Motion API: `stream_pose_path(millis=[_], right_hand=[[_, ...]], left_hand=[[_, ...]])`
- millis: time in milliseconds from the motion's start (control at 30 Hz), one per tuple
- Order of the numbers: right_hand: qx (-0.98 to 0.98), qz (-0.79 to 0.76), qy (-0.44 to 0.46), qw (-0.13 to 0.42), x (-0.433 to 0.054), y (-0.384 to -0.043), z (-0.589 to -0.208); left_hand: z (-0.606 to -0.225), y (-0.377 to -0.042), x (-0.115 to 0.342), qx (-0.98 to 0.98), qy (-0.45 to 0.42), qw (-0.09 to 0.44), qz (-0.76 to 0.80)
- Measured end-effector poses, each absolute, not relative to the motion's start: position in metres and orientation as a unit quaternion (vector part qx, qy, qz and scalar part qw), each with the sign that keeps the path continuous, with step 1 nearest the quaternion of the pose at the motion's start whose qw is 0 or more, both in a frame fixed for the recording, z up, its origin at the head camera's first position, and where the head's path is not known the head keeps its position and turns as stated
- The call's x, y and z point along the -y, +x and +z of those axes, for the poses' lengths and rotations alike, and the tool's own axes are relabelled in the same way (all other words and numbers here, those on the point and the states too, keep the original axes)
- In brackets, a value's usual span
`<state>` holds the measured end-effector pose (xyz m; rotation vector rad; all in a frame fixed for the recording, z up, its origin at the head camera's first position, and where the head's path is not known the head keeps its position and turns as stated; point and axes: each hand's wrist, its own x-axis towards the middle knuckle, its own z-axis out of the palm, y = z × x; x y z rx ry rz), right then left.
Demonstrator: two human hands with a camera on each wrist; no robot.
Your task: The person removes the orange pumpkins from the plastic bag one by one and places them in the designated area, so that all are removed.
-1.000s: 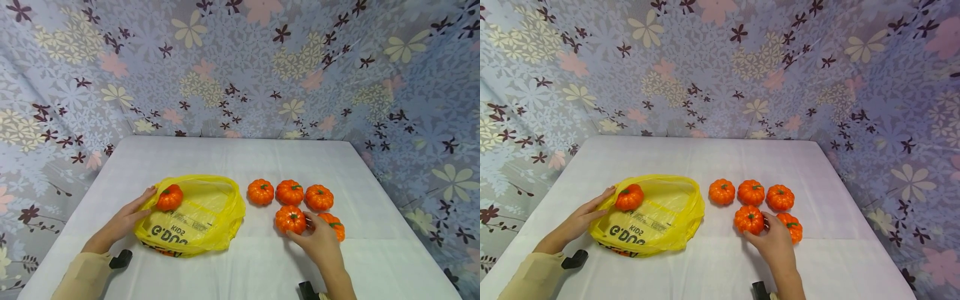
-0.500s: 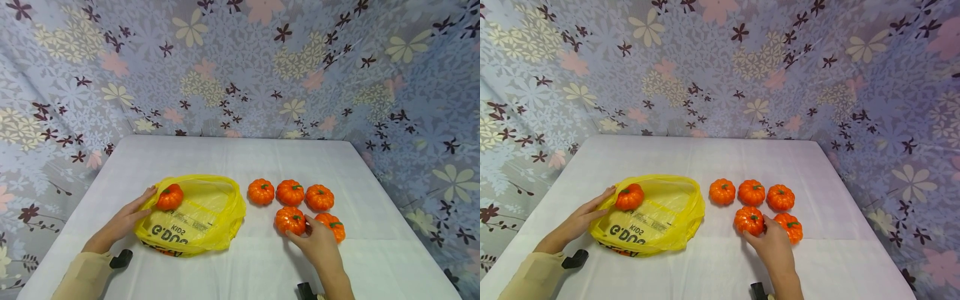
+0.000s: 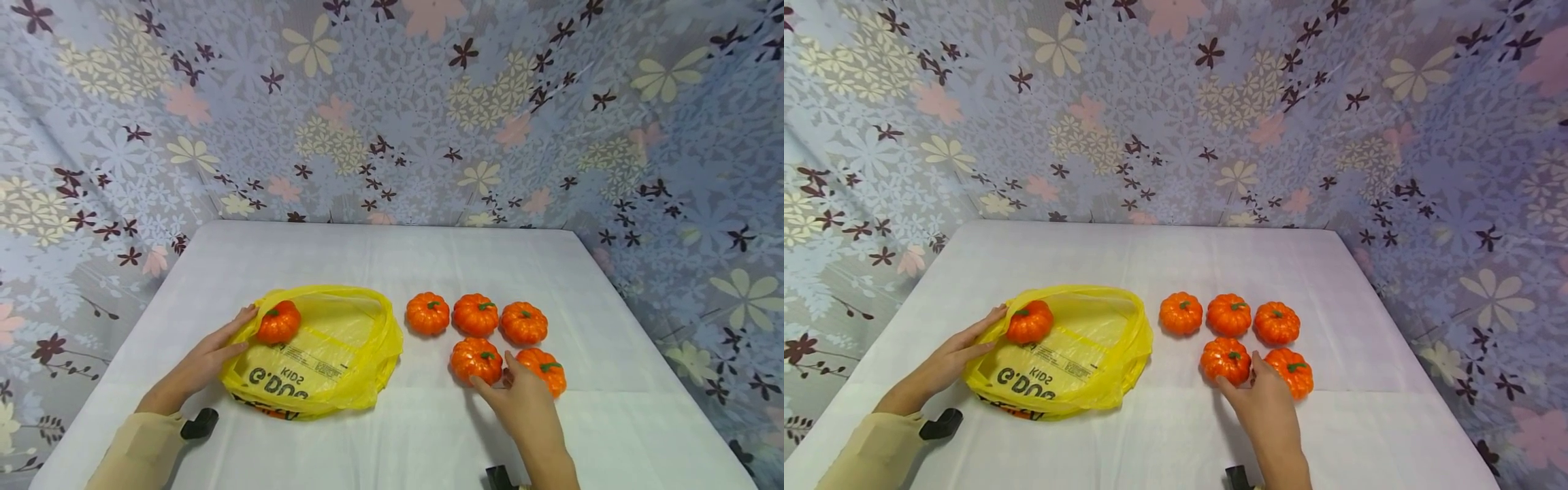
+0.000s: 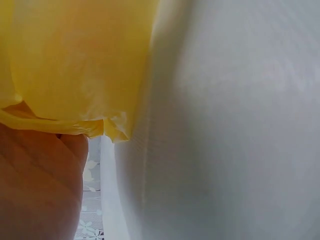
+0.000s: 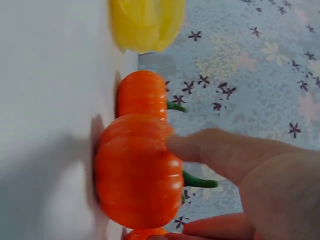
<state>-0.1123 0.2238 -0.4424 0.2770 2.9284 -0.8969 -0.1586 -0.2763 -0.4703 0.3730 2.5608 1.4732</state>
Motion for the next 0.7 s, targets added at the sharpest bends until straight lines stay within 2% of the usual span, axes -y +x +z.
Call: stream_pose_path(millis=[267, 500, 700], right_hand=[[-0.926, -0.358, 0.096, -0.073, -0.221, -0.107, -0.43], [-0.874, -0.469, 0.054, -0.116, -0.209, -0.109, -0.432], [-0.857, -0.492, 0.027, -0.153, -0.199, -0.109, -0.435]], left_hand=[[-0.471, -0.159, 0.276, -0.858, 0.122, 0.085, 0.491], [-0.472, -0.159, 0.276, -0.857, 0.127, 0.081, 0.493], [-0.471, -0.158, 0.276, -0.859, 0.127, 0.079, 0.489]])
